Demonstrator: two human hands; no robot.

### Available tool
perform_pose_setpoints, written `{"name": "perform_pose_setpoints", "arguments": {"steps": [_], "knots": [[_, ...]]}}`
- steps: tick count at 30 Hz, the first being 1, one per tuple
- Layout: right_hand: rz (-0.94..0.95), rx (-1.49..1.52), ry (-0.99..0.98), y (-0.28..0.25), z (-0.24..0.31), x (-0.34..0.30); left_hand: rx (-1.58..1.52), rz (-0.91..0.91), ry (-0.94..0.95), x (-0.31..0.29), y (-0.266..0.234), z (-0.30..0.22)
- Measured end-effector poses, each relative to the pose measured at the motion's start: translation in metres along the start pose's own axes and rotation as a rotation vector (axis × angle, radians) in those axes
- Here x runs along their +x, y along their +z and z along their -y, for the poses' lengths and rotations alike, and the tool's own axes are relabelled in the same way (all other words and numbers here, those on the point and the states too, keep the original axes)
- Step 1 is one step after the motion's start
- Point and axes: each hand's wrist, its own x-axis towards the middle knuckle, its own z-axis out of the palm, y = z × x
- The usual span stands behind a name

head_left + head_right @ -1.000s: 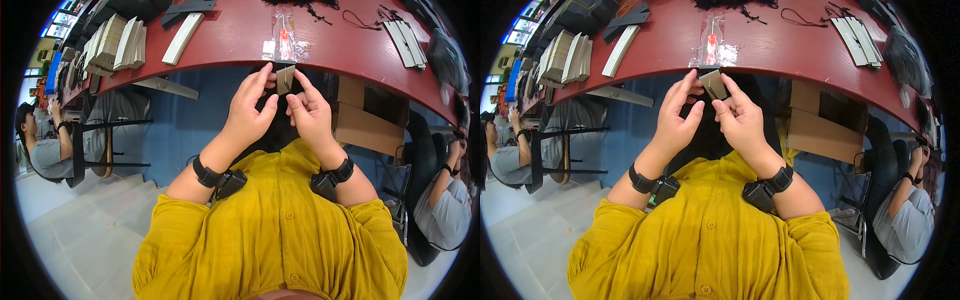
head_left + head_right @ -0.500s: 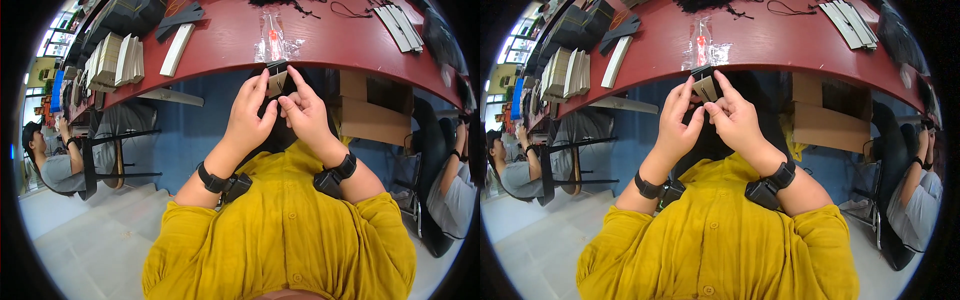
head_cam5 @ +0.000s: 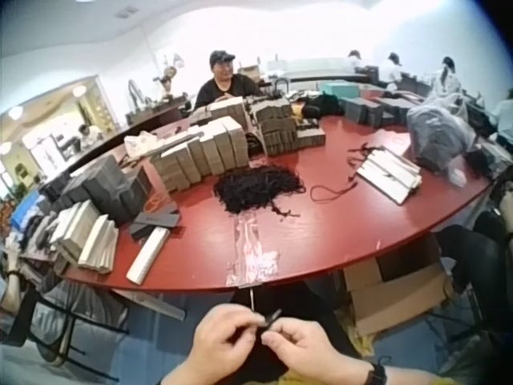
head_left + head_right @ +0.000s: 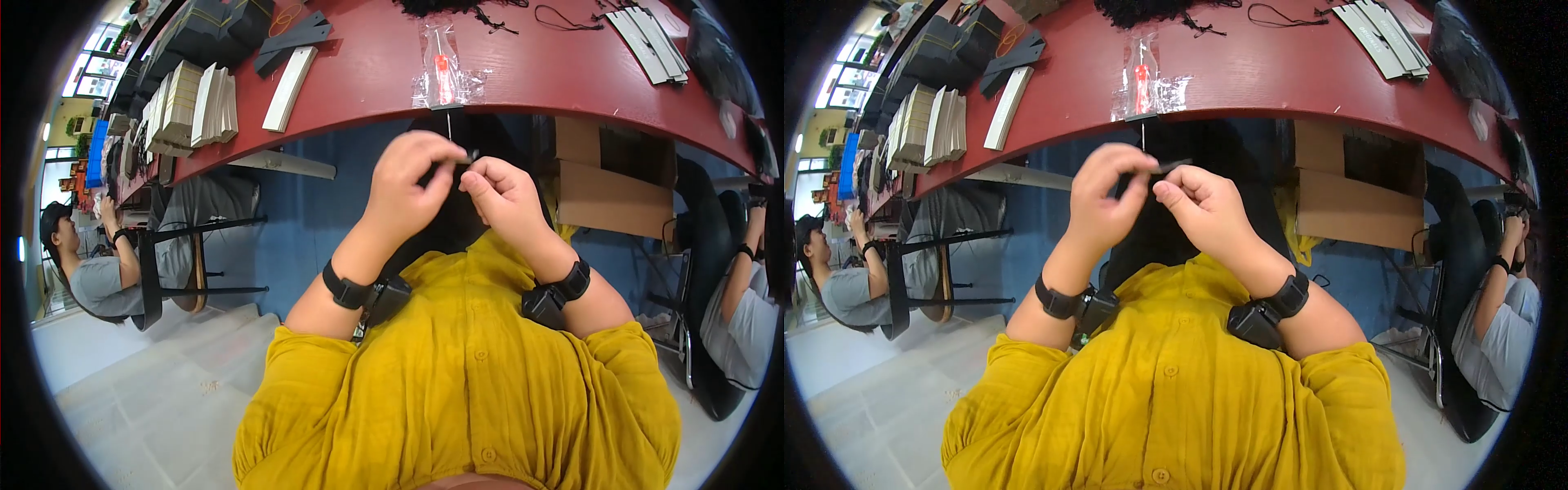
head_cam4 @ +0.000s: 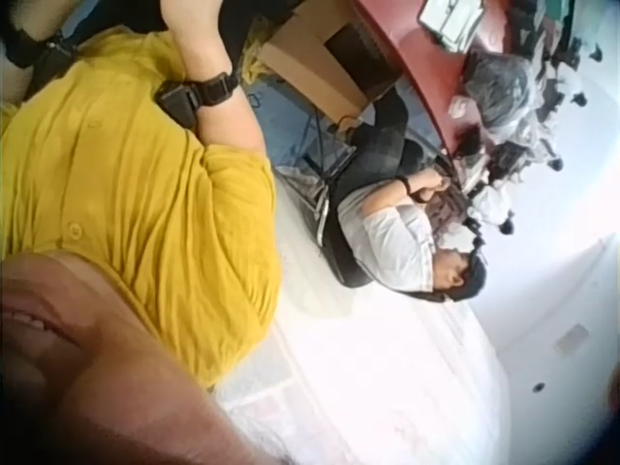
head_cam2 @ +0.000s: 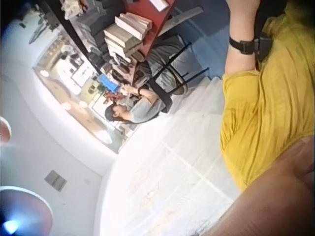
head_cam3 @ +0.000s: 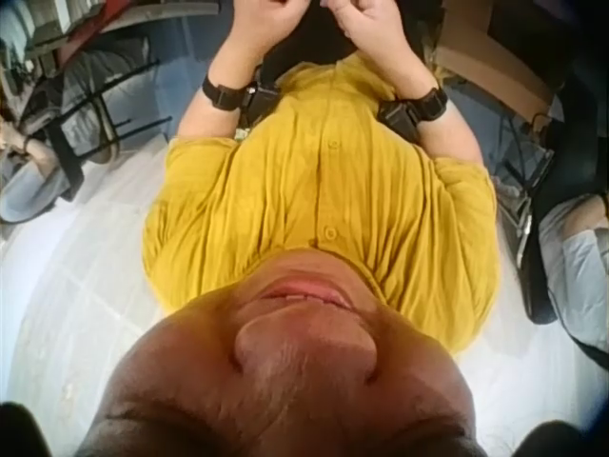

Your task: Assemble product tags by threading strings through pre-cut cardboard tags.

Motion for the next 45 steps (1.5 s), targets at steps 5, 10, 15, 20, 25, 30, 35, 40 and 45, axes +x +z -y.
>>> {"name": "perform_pose_setpoints", "arguments": {"steps": [5,10,15,20,25,30,35,40,45], "knots": [[0.016,0.008,-0.053,-0.006,0.002,0.009,-0.347,-0.021,-0.284,-0.008,0.004,-0.012],[-0.016,-0.292,-0.292,-0.002,0.014,0.012,-0.474,0.039,-0.636,0.004,-0.001,0.000],[-0.003,-0.265,-0.073,-0.008,0.028,0.000,-0.857,0.071,-0.746,-0.007,-0.004,0.000],[0.045,-0.342,-0.004,-0.012,0.043,-0.004,-1.066,0.105,-0.683,-0.005,-0.015,-0.016],[0.098,-0.428,0.000,-0.021,0.029,-0.012,-1.039,0.362,-0.561,-0.005,-0.019,-0.026],[-0.034,-0.338,0.003,-0.020,0.008,-0.004,-0.878,0.530,-0.623,-0.014,0.003,-0.023],[0.184,-0.052,0.381,-0.012,0.005,-0.005,-0.138,0.586,-0.434,-0.028,-0.008,-0.030],[0.347,-0.041,0.465,-0.019,0.001,-0.008,0.080,0.668,-0.187,-0.033,0.003,-0.023],[0.399,-0.159,0.549,-0.019,-0.001,-0.008,0.360,0.547,-0.013,-0.036,0.011,-0.024]]}}
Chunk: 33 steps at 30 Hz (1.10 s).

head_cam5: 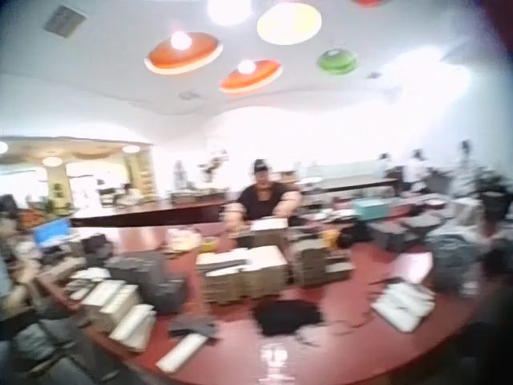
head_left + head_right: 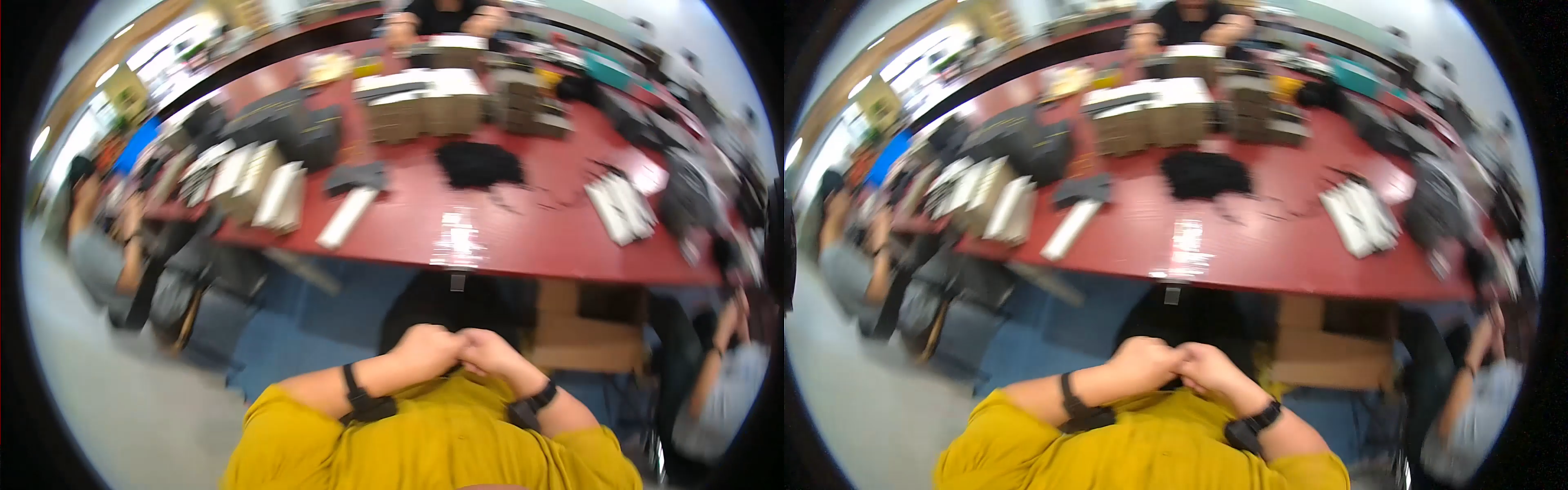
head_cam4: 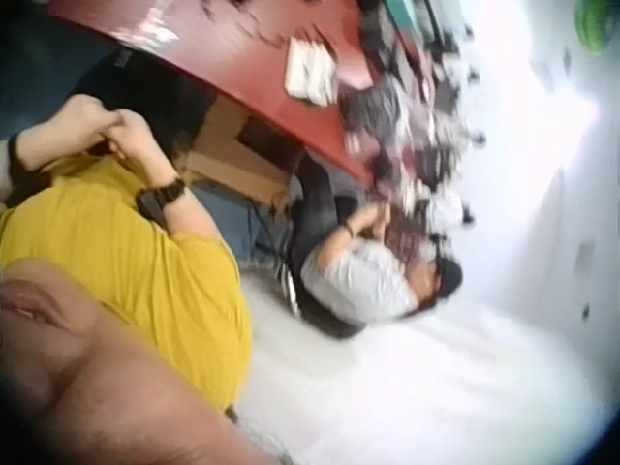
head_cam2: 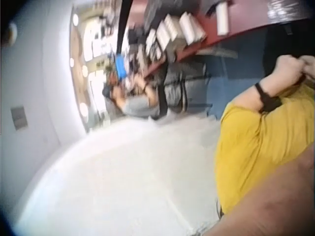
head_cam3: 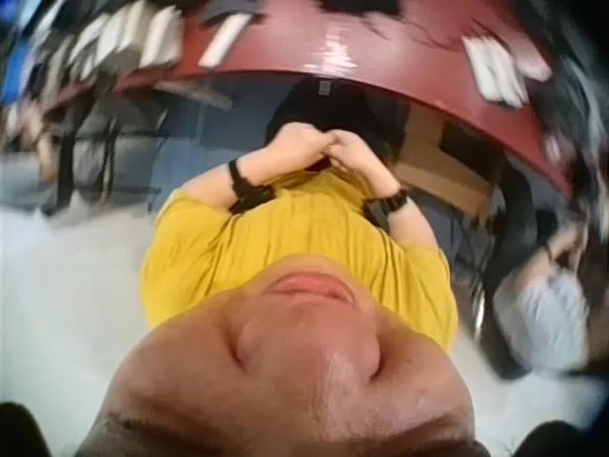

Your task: Assemble product tags by threading strings through pre-cut cardboard tags.

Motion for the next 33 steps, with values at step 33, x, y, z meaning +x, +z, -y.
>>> {"name": "perform_pose_setpoints", "arguments": {"steps": [33], "knots": [[-0.874,-1.182,-0.294,-0.118,0.126,-0.103,-0.851,-0.491,-0.292,0.021,-0.086,0.022]]}}
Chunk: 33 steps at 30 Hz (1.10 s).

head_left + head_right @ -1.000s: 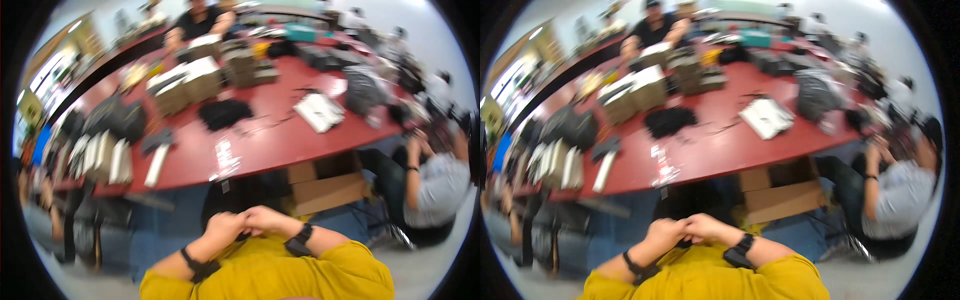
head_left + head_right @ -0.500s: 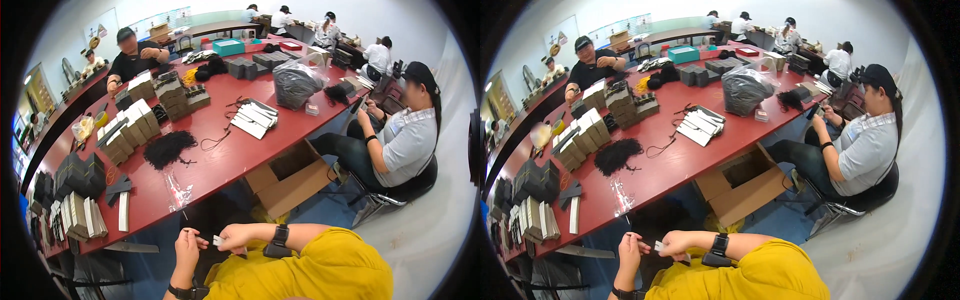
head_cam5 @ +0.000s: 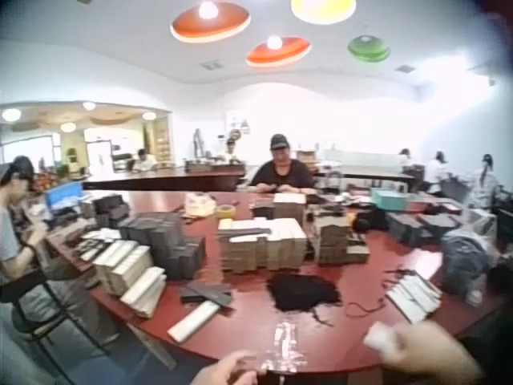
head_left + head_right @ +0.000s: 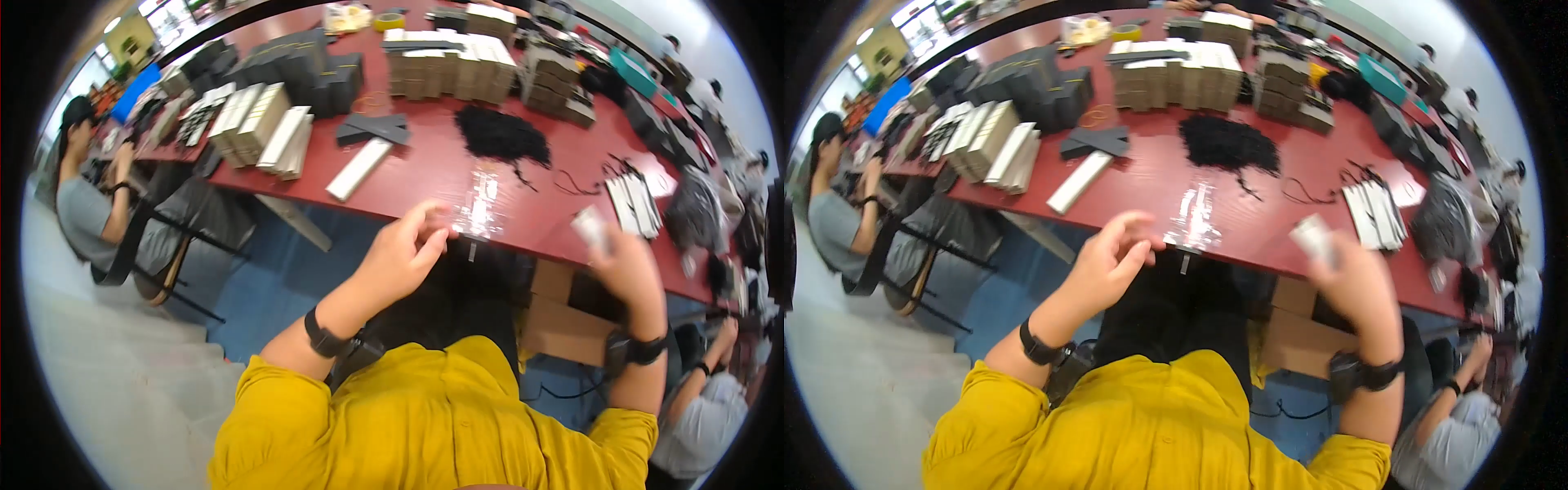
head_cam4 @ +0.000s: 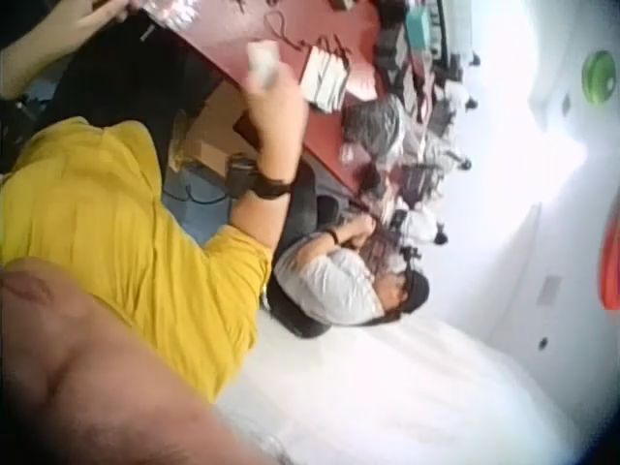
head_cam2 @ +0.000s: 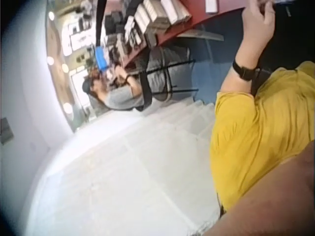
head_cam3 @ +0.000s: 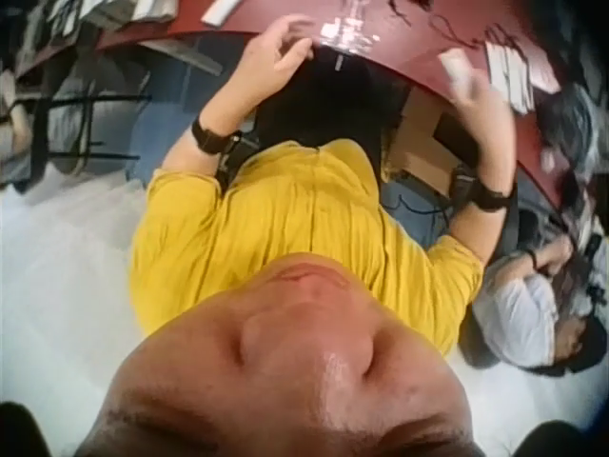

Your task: Assemble product tags by threading strings through pre-cut cardboard tags.

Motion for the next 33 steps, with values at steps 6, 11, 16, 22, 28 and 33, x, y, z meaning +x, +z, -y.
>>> {"name": "perform_pose_setpoints", "arguments": {"steps": [6,11,16,22,28,33], "knots": [[-0.116,-0.221,0.279,-0.005,-0.142,0.068,1.014,-0.361,0.235,0.037,-0.087,0.030],[-0.297,-0.430,0.490,-0.038,-0.140,0.093,1.095,-0.313,-0.036,0.026,-0.118,0.052],[-1.040,-0.238,0.550,-0.154,-0.258,0.044,1.024,-0.353,0.107,0.053,-0.104,0.051],[-0.524,-0.171,-0.155,-0.003,-0.147,0.029,0.943,-0.359,0.121,0.049,-0.087,0.045],[-0.209,-0.207,0.185,0.063,-0.152,0.045,1.004,-0.372,0.183,0.029,-0.095,0.040],[-0.350,-0.590,0.216,0.057,-0.140,0.045,0.758,-0.351,0.292,0.015,-0.069,0.010]]}}
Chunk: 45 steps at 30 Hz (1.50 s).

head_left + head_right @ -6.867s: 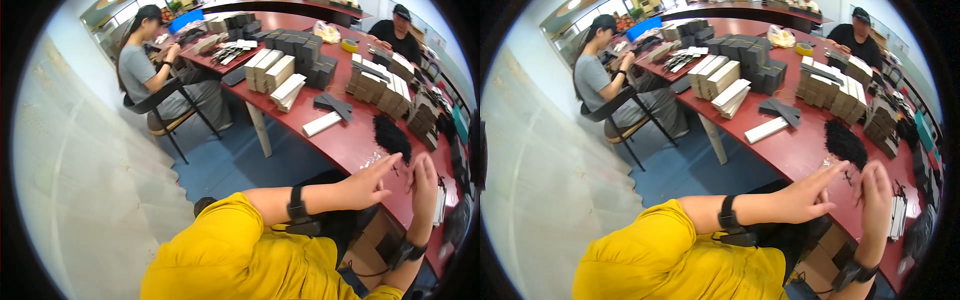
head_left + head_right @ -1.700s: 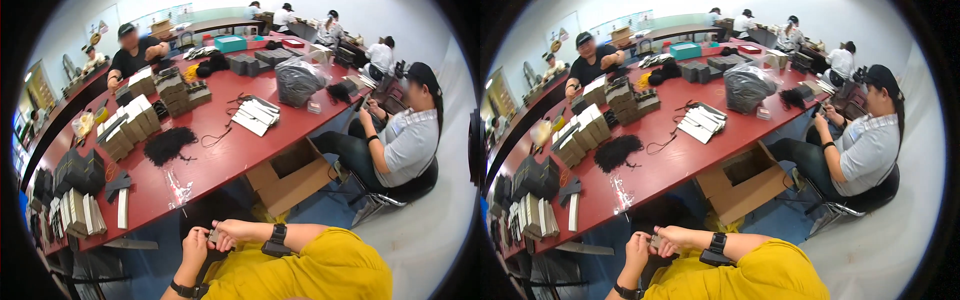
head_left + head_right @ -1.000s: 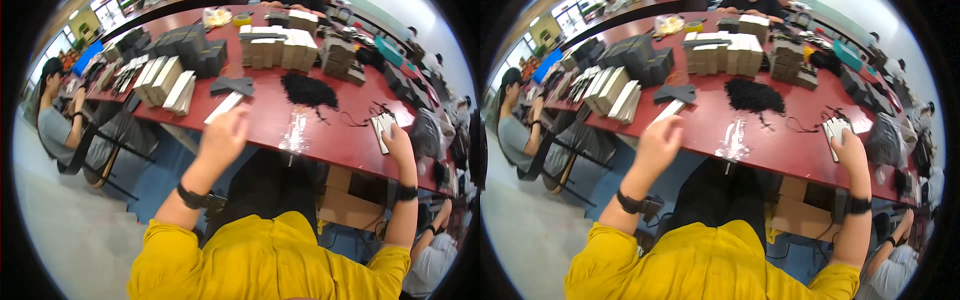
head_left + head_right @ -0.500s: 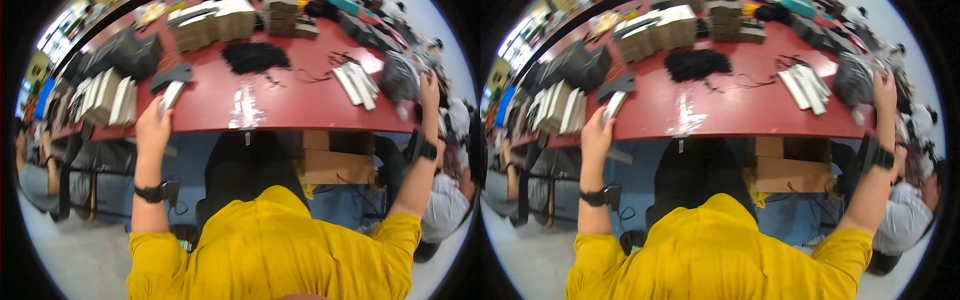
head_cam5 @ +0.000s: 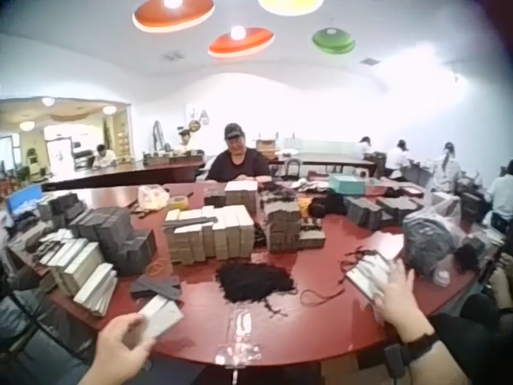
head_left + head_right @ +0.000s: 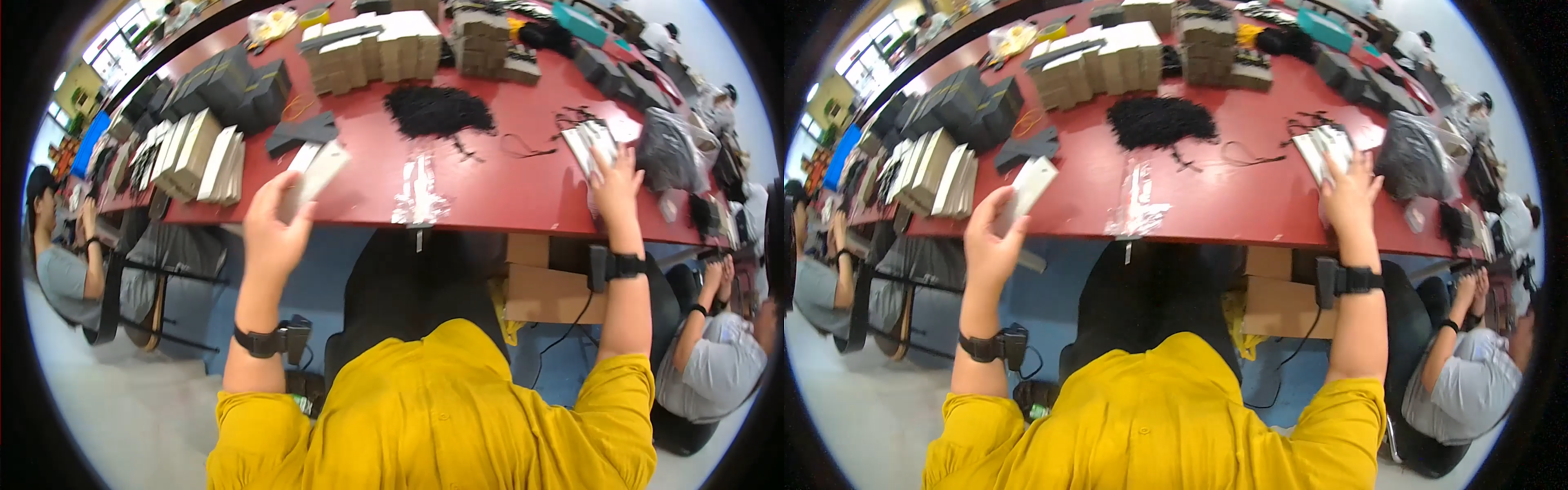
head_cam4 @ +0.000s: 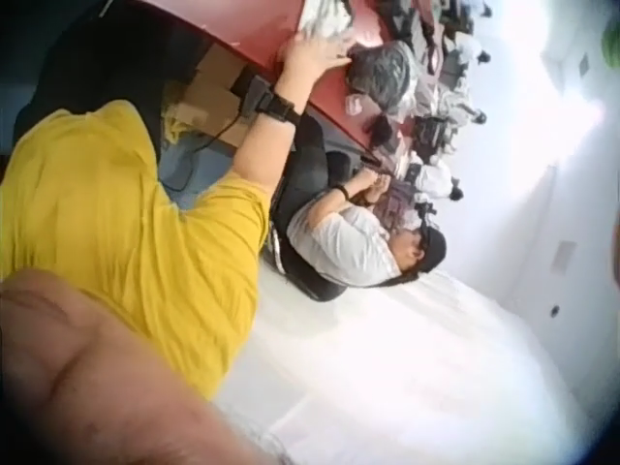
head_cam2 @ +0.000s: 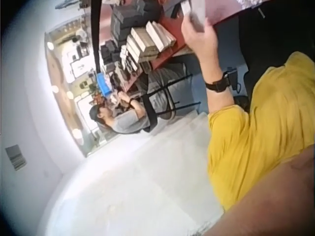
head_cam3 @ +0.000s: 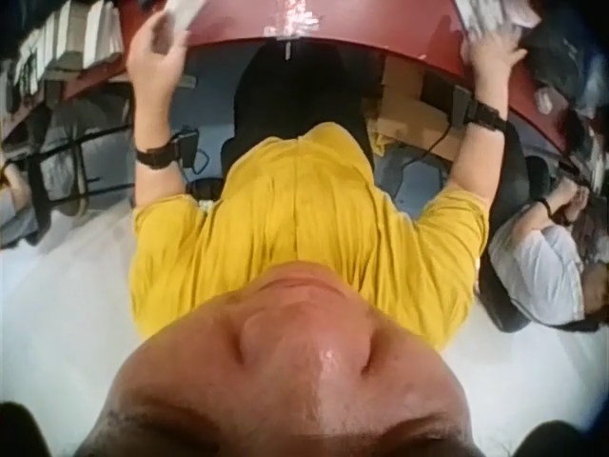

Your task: Assemble product tags by threading strings through pre-cut cardboard tags.

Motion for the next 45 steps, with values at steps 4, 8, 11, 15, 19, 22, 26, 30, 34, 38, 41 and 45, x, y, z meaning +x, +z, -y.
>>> {"name": "perform_pose_setpoints", "arguments": {"steps": [4,8,11,15,19,22,26,30,34,38,41,45], "knots": [[0.045,0.983,-0.242,-0.075,0.087,-0.042,-0.676,0.423,-0.263,-0.043,0.026,-0.025],[0.452,1.384,-0.344,-0.114,0.177,-0.114,-0.772,0.702,-0.329,-0.078,0.069,-0.047],[0.279,1.538,-0.175,-0.072,0.214,-0.129,-0.941,0.823,-0.562,-0.093,0.108,-0.032],[0.214,1.525,-0.274,-0.052,0.223,-0.128,-0.922,0.709,-0.459,-0.107,0.120,-0.020],[0.275,1.483,-0.252,-0.057,0.219,-0.138,-0.813,0.732,-0.448,-0.114,0.122,-0.019],[0.199,1.443,-0.245,-0.046,0.221,-0.143,-0.753,0.729,-0.496,-0.116,0.122,-0.028],[0.158,1.425,-0.336,-0.058,0.222,-0.126,-0.642,0.523,-0.224,-0.100,0.119,-0.025],[0.197,1.439,-0.300,-0.061,0.220,-0.120,-0.694,0.532,-0.229,-0.090,0.117,-0.028],[0.191,1.509,-0.210,-0.061,0.223,-0.123,-0.680,0.622,-0.356,-0.094,0.114,-0.030],[0.154,1.297,-0.183,-0.079,0.217,-0.114,-0.771,0.602,-0.462,-0.098,0.125,-0.022],[0.006,1.072,-0.163,-0.097,0.194,-0.067,-0.712,0.623,-0.463,-0.089,0.125,-0.019],[0.008,0.761,-0.150,-0.061,0.188,-0.010,-0.550,0.637,-0.428,-0.091,0.125,-0.023]]}}
